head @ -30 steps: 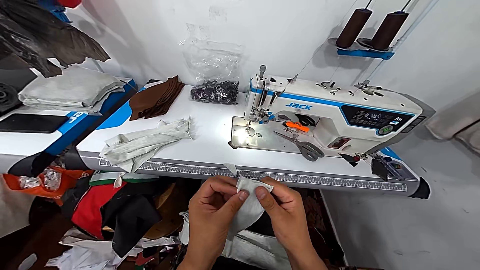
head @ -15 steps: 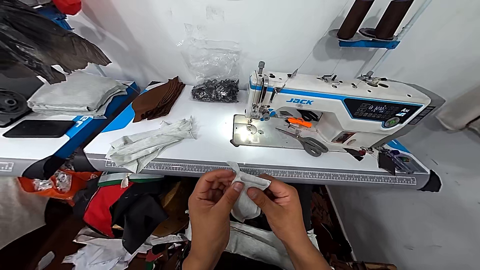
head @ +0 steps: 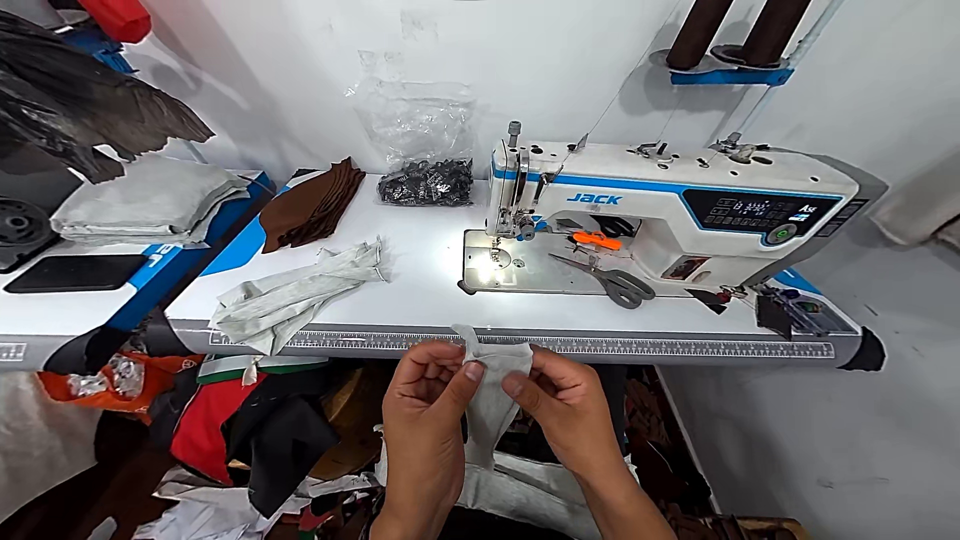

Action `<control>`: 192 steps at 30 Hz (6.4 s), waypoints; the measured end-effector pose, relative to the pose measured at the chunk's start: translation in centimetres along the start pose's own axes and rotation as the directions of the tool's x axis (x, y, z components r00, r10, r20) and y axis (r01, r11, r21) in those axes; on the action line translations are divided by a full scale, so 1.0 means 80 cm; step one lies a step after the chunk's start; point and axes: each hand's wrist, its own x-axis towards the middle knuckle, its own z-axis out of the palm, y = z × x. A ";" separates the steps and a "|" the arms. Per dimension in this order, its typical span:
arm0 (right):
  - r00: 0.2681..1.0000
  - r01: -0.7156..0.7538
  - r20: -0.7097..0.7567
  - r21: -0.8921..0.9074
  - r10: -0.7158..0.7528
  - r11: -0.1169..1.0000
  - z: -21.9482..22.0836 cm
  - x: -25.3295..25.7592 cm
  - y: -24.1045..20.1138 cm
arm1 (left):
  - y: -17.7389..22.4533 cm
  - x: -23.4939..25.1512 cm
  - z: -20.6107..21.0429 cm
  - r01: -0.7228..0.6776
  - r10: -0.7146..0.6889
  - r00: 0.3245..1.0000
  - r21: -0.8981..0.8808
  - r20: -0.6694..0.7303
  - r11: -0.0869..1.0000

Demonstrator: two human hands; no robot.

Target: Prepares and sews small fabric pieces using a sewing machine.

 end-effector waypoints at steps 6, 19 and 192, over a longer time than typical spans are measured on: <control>0.999 0.012 -0.032 -0.059 -0.014 0.998 -0.002 0.003 -0.006 | 0.003 0.000 -0.008 0.144 -0.149 0.974 0.043 0.173 0.989; 0.997 0.081 0.016 -0.126 -0.079 0.989 -0.013 -0.002 -0.008 | -0.004 0.006 -0.027 0.363 -0.373 0.881 0.092 0.292 0.927; 0.889 -0.275 -0.132 -0.919 0.438 0.283 -0.141 0.256 0.193 | -0.193 0.298 -0.037 -0.687 -0.135 0.723 0.726 0.678 -0.029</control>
